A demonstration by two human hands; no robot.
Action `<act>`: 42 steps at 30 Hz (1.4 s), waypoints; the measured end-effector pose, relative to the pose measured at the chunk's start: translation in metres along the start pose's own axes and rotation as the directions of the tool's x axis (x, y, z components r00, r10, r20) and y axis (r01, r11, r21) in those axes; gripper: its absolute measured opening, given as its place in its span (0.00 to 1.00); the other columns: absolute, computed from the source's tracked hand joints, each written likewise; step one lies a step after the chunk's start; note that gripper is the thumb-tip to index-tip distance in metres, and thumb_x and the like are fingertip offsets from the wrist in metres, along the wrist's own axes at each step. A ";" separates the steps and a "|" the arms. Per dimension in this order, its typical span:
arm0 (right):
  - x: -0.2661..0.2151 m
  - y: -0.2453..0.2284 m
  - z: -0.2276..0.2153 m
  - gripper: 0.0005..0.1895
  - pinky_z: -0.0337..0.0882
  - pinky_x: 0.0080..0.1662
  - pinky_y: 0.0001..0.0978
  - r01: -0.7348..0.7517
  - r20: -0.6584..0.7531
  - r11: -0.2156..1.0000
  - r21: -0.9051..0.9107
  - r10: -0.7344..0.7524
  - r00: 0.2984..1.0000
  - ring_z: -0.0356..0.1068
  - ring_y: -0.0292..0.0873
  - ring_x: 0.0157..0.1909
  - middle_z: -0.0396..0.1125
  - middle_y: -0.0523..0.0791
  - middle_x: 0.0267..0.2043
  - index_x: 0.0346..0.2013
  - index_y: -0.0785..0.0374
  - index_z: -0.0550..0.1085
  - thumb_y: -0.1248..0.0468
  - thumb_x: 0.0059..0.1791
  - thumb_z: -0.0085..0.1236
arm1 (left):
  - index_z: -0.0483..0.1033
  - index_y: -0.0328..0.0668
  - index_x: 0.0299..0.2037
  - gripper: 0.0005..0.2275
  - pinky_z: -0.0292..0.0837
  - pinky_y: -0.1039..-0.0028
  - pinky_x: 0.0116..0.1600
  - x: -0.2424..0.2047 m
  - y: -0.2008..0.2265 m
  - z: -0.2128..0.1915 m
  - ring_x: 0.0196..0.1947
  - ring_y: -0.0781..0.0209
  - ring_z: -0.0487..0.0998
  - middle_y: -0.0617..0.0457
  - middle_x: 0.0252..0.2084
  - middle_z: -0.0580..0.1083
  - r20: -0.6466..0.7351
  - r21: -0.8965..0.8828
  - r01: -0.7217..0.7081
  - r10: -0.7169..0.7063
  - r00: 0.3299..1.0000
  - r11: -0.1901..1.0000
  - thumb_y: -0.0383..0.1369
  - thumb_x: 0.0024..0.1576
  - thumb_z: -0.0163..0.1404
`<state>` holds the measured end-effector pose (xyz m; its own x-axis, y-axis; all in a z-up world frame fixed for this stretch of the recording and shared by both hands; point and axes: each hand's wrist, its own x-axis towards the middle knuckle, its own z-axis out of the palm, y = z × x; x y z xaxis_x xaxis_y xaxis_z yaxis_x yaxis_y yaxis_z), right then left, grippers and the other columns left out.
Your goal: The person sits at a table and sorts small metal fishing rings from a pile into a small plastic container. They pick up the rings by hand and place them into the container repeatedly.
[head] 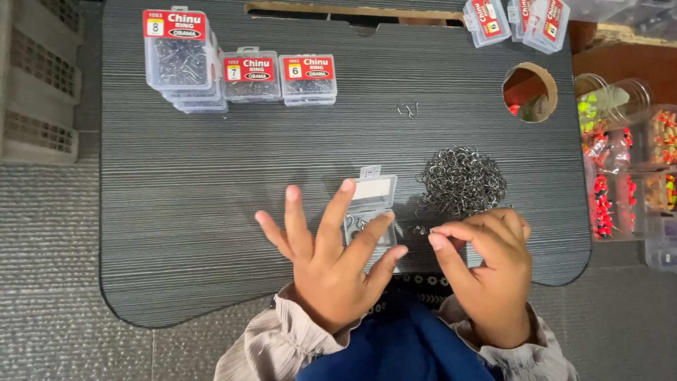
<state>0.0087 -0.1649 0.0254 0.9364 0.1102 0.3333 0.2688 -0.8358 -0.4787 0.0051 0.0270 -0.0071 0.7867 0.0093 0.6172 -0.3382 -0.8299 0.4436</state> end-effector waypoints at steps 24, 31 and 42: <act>0.012 -0.029 0.014 0.04 0.56 0.56 0.38 0.070 0.062 0.996 0.060 -0.074 0.995 0.63 0.40 0.41 0.66 0.33 0.26 0.29 0.50 0.78 0.58 0.48 0.62 | 0.80 0.56 0.32 0.06 0.22 0.29 0.70 0.005 0.002 -0.001 0.72 0.29 0.50 0.56 0.59 0.72 -0.058 -0.117 0.207 -0.214 0.975 0.971 0.36 0.60 0.52; 0.011 -0.022 0.016 0.02 0.53 0.54 0.38 0.104 0.086 0.994 -0.016 -0.102 0.991 0.62 0.39 0.42 0.67 0.31 0.29 0.30 0.46 0.79 0.56 0.47 0.64 | 0.81 0.58 0.31 0.09 0.21 0.31 0.70 0.004 0.000 -0.002 0.71 0.29 0.51 0.56 0.58 0.73 -0.065 -0.139 0.170 -0.180 0.981 0.976 0.38 0.61 0.49; 0.013 -0.017 0.013 0.05 0.53 0.54 0.40 0.278 0.005 0.957 0.084 -0.279 0.960 0.62 0.40 0.43 0.64 0.32 0.33 0.38 0.45 0.79 0.61 0.49 0.62 | 0.82 0.63 0.34 0.11 0.19 0.31 0.69 0.003 -0.001 -0.004 0.70 0.30 0.53 0.57 0.57 0.74 -0.083 -0.147 0.067 -0.080 0.993 0.987 0.43 0.63 0.46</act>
<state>0.0197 -0.1417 0.0272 0.8252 0.3421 0.4495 0.5364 -0.7240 -0.4337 0.0061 0.0298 -0.0029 0.7656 0.1219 0.6316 -0.3569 -0.7365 0.5747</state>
